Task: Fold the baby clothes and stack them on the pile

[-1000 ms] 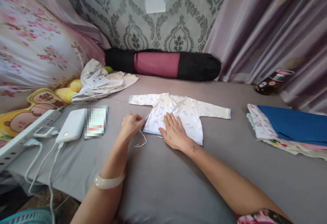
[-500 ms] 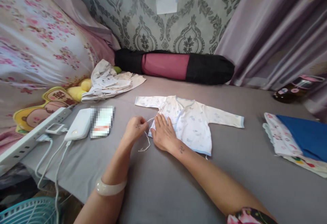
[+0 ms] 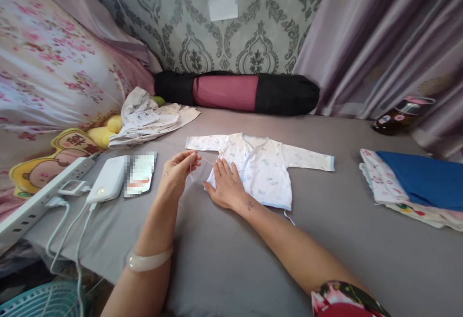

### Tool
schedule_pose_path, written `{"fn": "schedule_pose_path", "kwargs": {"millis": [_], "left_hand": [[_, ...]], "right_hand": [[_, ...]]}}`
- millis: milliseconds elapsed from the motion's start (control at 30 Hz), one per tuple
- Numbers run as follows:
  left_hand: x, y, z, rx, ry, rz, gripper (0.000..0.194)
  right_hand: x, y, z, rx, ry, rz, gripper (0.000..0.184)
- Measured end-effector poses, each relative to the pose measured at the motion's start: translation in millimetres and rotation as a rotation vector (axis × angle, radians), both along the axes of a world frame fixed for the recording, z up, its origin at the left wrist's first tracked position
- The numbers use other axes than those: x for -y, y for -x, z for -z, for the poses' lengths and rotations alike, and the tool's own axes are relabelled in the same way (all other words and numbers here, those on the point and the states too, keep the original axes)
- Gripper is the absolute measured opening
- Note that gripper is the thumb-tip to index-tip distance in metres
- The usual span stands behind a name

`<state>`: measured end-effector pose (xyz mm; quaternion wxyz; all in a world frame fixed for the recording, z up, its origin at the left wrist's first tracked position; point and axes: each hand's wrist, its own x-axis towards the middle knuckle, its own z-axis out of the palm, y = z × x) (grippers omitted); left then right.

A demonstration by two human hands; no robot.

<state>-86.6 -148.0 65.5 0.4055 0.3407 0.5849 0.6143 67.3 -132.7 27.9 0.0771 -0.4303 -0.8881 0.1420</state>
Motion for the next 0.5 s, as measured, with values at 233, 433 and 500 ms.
{"fn": "schedule_pose_path", "kwargs": {"millis": [233,433,500], "left_hand": [[8,-15,-11.3,-0.406,-0.23,-0.025,0.024],[23,-42,-13.9,-0.713,-0.305,0.156,0.014],[18,-49,-23.7,-0.706,-0.282,0.161,0.014]], "right_hand": [[-10,-7,-11.2,-0.392,0.14,0.096,0.052],[-3,-8,-36.7,-1.139,0.868,0.513,0.035],[1,-11,-45.7,-1.357,1.136,0.492,0.038]]}}
